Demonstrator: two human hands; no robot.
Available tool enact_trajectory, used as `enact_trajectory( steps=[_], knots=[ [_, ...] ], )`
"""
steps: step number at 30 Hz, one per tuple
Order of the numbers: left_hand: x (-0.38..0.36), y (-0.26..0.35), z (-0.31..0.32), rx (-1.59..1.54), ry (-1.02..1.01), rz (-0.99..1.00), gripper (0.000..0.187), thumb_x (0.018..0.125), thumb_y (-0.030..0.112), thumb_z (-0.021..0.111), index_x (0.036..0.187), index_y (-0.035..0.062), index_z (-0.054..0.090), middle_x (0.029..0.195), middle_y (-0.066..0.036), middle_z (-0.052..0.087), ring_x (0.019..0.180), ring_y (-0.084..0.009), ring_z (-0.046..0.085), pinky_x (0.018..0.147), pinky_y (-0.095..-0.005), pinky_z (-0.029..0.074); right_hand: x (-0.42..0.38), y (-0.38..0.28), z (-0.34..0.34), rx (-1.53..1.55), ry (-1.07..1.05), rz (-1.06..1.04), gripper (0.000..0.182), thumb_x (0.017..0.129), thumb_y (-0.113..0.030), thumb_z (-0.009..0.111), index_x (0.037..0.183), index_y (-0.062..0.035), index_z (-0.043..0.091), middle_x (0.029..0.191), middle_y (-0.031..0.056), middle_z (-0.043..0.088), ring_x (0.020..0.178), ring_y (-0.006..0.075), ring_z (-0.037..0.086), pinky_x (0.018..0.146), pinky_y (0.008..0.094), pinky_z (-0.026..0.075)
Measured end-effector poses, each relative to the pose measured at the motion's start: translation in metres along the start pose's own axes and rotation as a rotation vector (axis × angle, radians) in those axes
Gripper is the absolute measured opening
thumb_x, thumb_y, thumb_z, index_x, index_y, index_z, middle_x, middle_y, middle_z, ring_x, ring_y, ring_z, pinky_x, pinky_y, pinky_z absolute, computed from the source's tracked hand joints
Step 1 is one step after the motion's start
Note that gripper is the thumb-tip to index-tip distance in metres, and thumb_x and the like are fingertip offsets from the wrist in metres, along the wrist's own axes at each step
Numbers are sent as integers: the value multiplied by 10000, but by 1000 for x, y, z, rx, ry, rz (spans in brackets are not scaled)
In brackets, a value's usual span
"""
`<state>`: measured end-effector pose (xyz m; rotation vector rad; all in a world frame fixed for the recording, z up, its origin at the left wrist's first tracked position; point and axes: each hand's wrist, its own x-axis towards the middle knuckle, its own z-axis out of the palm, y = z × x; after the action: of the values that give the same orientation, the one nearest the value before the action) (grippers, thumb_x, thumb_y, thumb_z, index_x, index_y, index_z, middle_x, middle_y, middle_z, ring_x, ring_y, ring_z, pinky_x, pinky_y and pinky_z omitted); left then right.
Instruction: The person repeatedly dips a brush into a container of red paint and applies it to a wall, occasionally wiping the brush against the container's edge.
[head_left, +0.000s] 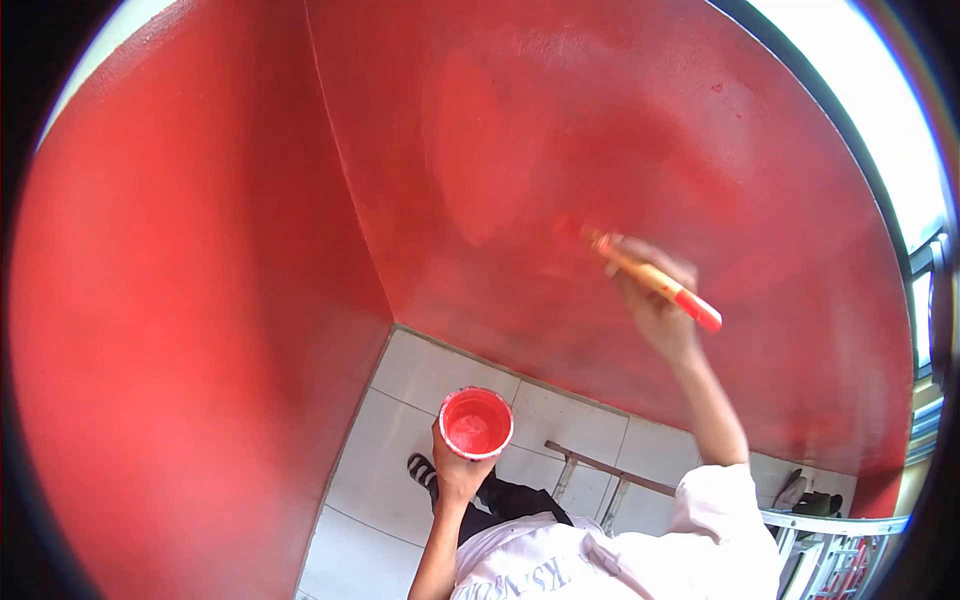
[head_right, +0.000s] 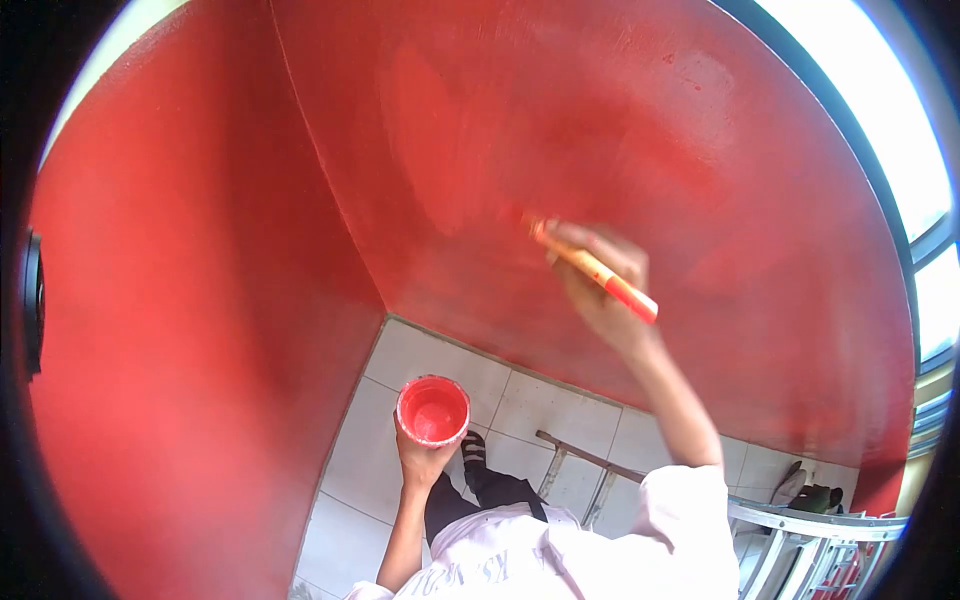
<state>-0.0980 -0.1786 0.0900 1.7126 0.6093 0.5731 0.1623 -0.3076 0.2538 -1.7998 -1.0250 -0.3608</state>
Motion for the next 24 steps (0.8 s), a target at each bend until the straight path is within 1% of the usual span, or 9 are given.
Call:
enact_trajectory(
  steps=[2, 4, 6, 10, 13, 14, 18, 21, 24],
  knots=[
    [-6, -11, -3, -13, -14, -31, 877, 602, 153, 914, 1324, 26, 433, 1267, -139, 571, 1168, -273, 571, 991, -394, 462, 53, -21, -19, -437, 128, -483, 389, 696, 27, 714, 1066, -92, 745, 995, 145, 709, 865, 256, 674, 715, 325, 549],
    [-13, -18, -5, -9, -16, -55, 860, 604, 127, 908, 1316, 24, 437, 1265, -139, 571, 1161, -266, 575, 994, -392, 461, 71, -1, -24, -639, 214, -644, 401, 671, -89, 698, 1066, -138, 751, 1054, 103, 699, 820, 251, 650, 649, 343, 538],
    [-19, -23, -10, -8, -24, -78, 862, 602, 115, 904, 1320, 20, 436, 1262, -140, 571, 1157, -266, 577, 994, -394, 460, 60, 37, -6, -766, 81, -636, 386, 719, -141, 676, 1098, -191, 728, 1091, 67, 674, 834, 246, 632, 595, 357, 522],
    [-30, -39, -15, -11, -4, -89, 859, 592, 108, 902, 1313, 12, 445, 1237, -148, 586, 1141, -281, 589, 977, -405, 471, -67, 160, 73, -919, -361, -560, 340, 783, -165, 659, 1111, -251, 684, 1131, 29, 640, 862, 226, 614, 610, 359, 508],
    [-28, -37, -21, -30, 59, -35, 846, 573, 123, 913, 1282, 7, 465, 1181, -162, 621, 1099, -308, 618, 930, -422, 498, -57, 138, 82, -570, -478, -308, 325, 801, -143, 651, 1117, -205, 693, 1099, 37, 656, 878, 221, 627, 642, 367, 513],
    [-27, -39, -25, -8, 64, -36, 846, 572, 125, 914, 1280, 7, 466, 1183, -162, 620, 1096, -309, 618, 929, -424, 498, -37, 127, 70, -278, -344, -201, 325, 798, -134, 653, 1118, -172, 696, 1080, 50, 665, 878, 218, 631, 658, 368, 517],
    [-31, -50, -33, -13, 67, -96, 857, 564, 137, 923, 1279, 7, 469, 1192, -162, 614, 1093, -311, 613, 931, -426, 493, 99, 0, 17, -592, 277, -658, 325, 748, -102, 689, 1066, -122, 747, 1024, 79, 690, 793, 210, 639, 680, 336, 542],
    [-27, -53, -33, -10, 66, -108, 858, 563, 145, 925, 1278, 5, 473, 1193, -161, 612, 1091, -310, 611, 928, -423, 492, 114, 6, 27, -812, 141, -757, 368, 707, -150, 707, 1070, -191, 752, 1032, 40, 680, 788, 219, 629, 624, 343, 548],
    [-28, -60, -38, -38, 49, -137, 852, 567, 158, 926, 1276, 5, 477, 1193, -162, 610, 1085, -310, 612, 920, -419, 494, 41, 118, 86, -899, -170, -645, 395, 741, -178, 687, 1122, -284, 695, 1169, -26, 597, 878, 199, 574, 574, 353, 524]
  ],
)
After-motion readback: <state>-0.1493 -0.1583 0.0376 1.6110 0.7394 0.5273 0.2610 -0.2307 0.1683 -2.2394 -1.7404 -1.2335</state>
